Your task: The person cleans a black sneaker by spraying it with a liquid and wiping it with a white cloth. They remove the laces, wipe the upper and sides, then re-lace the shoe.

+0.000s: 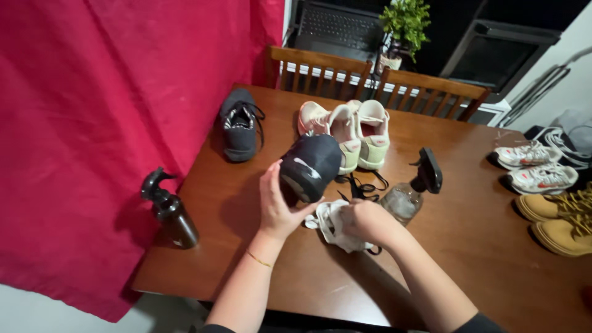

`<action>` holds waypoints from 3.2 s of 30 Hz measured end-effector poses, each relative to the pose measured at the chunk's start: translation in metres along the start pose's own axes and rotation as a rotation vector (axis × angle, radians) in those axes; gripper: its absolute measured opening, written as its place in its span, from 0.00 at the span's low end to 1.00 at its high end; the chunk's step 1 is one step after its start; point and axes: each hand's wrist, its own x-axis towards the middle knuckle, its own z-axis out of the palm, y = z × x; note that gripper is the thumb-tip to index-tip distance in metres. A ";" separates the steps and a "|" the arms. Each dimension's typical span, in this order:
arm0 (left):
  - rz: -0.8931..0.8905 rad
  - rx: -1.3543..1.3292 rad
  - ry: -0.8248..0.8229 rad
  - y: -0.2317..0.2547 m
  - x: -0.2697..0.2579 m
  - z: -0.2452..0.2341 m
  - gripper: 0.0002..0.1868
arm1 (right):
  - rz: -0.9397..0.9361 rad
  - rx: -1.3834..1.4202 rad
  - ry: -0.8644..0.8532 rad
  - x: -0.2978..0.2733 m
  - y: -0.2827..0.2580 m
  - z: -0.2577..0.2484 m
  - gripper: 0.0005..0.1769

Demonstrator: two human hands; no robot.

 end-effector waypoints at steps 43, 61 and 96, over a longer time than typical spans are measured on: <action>0.078 -0.008 -0.163 -0.004 -0.006 0.007 0.55 | -0.407 -0.059 1.136 -0.013 -0.115 -0.049 0.22; -0.150 0.024 0.068 -0.015 0.001 0.003 0.65 | -0.340 0.308 1.166 0.000 -0.069 -0.010 0.21; -0.511 -0.358 0.177 -0.058 -0.007 0.009 0.60 | -0.435 0.494 0.933 0.067 -0.072 0.042 0.21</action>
